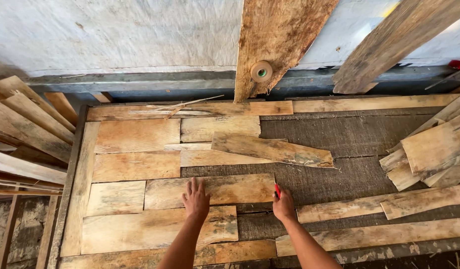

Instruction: Cutting and arranging thin wood panels on a workbench to fit a surface.

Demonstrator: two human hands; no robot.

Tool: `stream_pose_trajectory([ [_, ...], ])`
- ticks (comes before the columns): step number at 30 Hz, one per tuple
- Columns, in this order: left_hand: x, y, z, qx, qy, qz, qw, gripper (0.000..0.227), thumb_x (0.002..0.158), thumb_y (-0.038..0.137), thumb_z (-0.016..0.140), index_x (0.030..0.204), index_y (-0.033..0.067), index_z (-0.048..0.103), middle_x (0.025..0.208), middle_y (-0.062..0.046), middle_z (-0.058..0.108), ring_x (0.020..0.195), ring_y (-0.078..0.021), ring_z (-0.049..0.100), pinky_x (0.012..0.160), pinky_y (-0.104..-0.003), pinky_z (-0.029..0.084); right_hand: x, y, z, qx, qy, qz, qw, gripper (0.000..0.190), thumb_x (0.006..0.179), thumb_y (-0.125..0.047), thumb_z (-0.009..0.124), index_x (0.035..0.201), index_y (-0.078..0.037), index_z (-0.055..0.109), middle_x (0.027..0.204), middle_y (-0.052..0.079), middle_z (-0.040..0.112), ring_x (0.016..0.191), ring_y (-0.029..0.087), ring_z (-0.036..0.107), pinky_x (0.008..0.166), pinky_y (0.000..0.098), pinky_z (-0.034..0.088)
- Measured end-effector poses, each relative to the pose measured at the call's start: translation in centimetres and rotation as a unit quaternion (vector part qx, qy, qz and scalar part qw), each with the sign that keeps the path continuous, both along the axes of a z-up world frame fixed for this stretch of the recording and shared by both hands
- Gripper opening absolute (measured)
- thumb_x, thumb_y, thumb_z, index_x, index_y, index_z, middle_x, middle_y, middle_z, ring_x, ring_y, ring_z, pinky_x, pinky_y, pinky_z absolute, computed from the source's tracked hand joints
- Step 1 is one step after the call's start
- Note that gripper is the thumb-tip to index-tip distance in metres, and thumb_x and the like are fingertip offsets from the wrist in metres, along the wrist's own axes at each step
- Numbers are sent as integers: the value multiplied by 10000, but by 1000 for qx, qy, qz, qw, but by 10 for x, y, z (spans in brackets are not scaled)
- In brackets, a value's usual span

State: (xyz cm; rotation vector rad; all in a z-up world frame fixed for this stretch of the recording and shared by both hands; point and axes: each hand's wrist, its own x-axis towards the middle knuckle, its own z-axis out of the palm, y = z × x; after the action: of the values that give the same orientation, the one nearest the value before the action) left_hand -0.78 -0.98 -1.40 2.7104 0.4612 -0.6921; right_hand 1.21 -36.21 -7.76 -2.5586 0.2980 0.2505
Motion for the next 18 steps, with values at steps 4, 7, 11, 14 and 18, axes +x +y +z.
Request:
stream_pose_trajectory([
  [4, -9, -16, -5, -2, -30, 26, 999, 686, 1011, 389, 602, 1606, 283, 276, 1747, -24, 81, 1593, -260, 84, 1277, -568, 172, 4, -15, 10, 89, 33, -23, 995, 386, 1039, -236, 608, 1406, -119, 588, 1289, 148, 610, 1125, 331, 623, 944, 491, 521],
  [7, -12, -34, -24, -2, -156, 42, 987, 616, 983, 379, 625, 1523, 193, 393, 1635, -78, 265, 1517, -317, 211, 1215, -590, 238, 9, -31, 1, 210, 46, -52, 975, 383, 1038, -222, 600, 1405, -112, 599, 1188, 130, 683, 1012, 269, 657, 863, 436, 540],
  [11, -13, -71, -19, -127, -197, 106, 966, 472, 991, 392, 550, 1395, 149, 582, 1477, -69, 556, 1285, -222, 566, 1020, -431, 555, 17, -57, -5, 300, 54, -100, 947, 331, 1043, -200, 600, 1346, -72, 637, 1016, 92, 735, 835, 181, 691, 765, 336, 566],
  [14, -15, -99, 15, -153, -215, 104, 959, 482, 993, 464, 571, 1335, 128, 623, 1359, -98, 607, 1188, -227, 605, 977, -403, 570, 21, -75, 0, 324, 50, -132, 936, 304, 1045, -191, 591, 1317, -63, 636, 999, 77, 729, 808, 155, 692, 735, 316, 563],
  [18, -9, -128, 39, -130, -217, 86, 964, 460, 1004, 460, 616, 1301, 109, 628, 1291, -112, 611, 1190, -259, 574, 1008, -416, 512, 48, -108, -27, 393, 12, -212, 895, 276, 1041, -190, 591, 1288, -74, 636, 973, 71, 739, 767, 143, 680, 678, 287, 556],
])
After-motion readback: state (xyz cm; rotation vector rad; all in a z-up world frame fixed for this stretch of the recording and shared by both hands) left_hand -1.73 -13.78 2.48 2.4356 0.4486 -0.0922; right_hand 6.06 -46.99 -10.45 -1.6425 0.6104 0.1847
